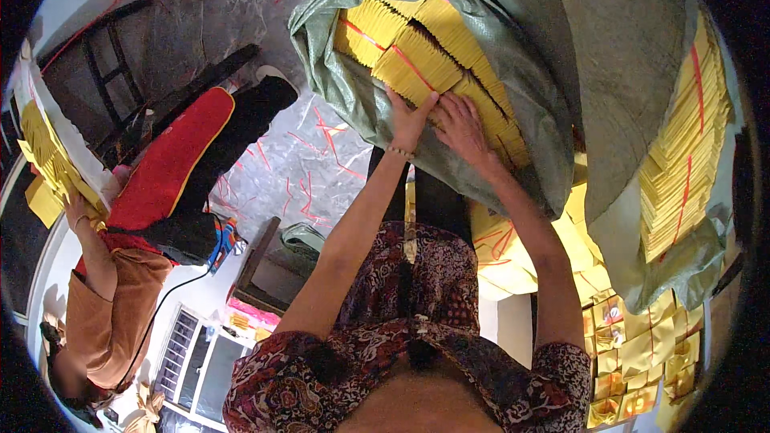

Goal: Packing bundles of yellow paper tied with red string into large woven sacks.

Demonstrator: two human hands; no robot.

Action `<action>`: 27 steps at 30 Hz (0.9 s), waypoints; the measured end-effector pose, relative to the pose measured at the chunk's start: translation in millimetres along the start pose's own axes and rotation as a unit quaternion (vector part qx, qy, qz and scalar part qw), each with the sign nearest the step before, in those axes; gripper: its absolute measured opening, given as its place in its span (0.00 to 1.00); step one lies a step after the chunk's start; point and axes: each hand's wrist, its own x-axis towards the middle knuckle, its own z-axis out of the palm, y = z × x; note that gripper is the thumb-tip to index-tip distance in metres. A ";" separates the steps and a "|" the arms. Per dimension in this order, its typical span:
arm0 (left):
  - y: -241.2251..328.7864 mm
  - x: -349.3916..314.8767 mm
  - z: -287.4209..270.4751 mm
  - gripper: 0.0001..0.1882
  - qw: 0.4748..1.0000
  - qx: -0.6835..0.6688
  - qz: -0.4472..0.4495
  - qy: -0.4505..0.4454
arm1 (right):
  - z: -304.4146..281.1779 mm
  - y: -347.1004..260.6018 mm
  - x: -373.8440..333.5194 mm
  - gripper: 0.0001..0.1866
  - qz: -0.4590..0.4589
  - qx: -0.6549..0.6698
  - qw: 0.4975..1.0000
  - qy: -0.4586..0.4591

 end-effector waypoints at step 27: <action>146.2 6.3 -31.8 0.43 0.822 0.452 0.333 0.096 | -94.0 -60.2 -112.6 0.31 0.308 -0.007 0.939 0.151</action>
